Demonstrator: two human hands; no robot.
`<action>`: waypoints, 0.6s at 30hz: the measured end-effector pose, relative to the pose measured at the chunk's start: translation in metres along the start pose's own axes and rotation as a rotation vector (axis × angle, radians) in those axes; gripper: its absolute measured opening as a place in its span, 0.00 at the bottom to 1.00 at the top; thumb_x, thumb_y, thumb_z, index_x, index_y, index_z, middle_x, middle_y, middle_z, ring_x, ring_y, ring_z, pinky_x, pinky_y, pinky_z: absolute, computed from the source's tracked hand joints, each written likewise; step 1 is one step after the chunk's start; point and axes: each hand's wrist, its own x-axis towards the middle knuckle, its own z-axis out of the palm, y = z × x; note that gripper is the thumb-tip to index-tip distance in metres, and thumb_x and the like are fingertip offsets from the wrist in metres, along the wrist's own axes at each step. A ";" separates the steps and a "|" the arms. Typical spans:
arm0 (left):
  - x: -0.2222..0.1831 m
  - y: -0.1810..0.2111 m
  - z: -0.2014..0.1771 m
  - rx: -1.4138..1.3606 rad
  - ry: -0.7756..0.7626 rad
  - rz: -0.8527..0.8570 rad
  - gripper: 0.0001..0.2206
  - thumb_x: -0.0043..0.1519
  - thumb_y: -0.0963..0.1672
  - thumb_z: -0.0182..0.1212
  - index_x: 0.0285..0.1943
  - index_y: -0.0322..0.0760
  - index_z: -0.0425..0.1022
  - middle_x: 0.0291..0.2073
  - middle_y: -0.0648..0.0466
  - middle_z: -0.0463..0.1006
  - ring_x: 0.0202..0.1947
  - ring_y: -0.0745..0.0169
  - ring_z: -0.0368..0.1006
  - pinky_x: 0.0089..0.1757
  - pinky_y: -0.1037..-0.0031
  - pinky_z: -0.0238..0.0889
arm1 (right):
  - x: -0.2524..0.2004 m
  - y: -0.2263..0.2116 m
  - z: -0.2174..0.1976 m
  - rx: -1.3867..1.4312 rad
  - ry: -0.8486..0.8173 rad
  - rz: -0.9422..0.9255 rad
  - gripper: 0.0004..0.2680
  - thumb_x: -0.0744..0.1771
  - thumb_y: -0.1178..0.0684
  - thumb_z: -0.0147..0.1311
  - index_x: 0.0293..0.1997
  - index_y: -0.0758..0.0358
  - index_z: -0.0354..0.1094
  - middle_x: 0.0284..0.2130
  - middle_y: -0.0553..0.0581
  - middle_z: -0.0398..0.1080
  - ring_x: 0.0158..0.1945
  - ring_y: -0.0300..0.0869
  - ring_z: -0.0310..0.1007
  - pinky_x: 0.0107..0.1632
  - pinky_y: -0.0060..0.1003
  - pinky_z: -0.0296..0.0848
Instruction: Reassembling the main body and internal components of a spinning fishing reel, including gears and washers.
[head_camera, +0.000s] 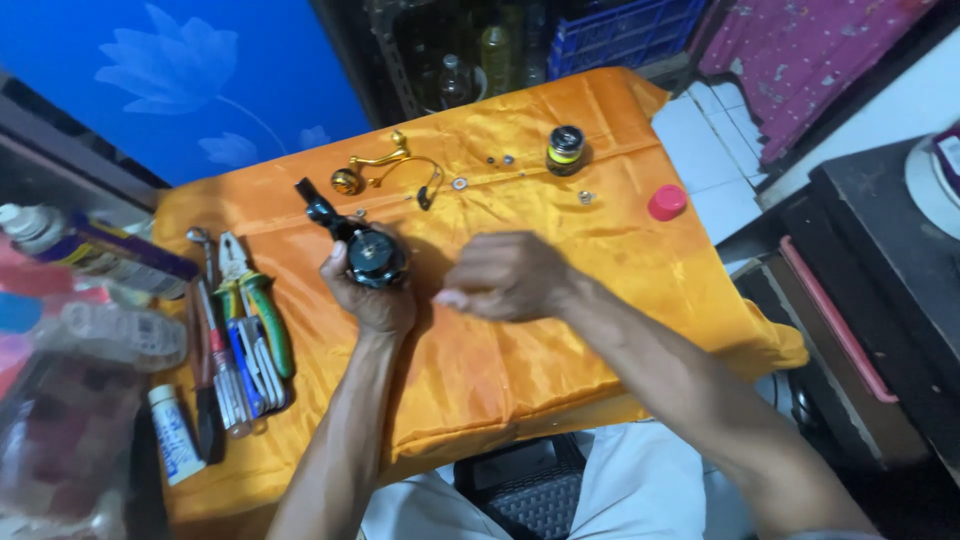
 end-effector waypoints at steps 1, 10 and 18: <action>0.002 -0.004 -0.009 -0.003 -0.005 -0.011 0.18 0.60 0.57 0.45 0.45 0.46 0.65 0.16 0.47 0.64 0.09 0.58 0.56 0.13 0.78 0.48 | -0.002 0.001 0.004 -0.008 0.002 0.009 0.07 0.68 0.48 0.56 0.31 0.52 0.73 0.21 0.52 0.66 0.26 0.47 0.71 0.28 0.38 0.72; 0.004 -0.010 -0.015 -0.058 -0.038 -0.049 0.18 0.61 0.55 0.47 0.51 0.45 0.65 0.23 0.51 0.67 0.13 0.60 0.61 0.18 0.78 0.55 | -0.016 0.026 -0.002 -0.065 -0.129 0.104 0.06 0.69 0.48 0.53 0.35 0.53 0.69 0.26 0.53 0.65 0.33 0.49 0.74 0.35 0.40 0.75; 0.010 -0.022 -0.026 -0.039 -0.123 0.015 0.16 0.62 0.53 0.45 0.49 0.42 0.63 0.21 0.47 0.64 0.12 0.58 0.60 0.17 0.78 0.53 | -0.012 0.032 -0.031 -0.064 -0.161 0.346 0.04 0.67 0.49 0.58 0.42 0.53 0.75 0.29 0.55 0.72 0.38 0.51 0.77 0.40 0.44 0.77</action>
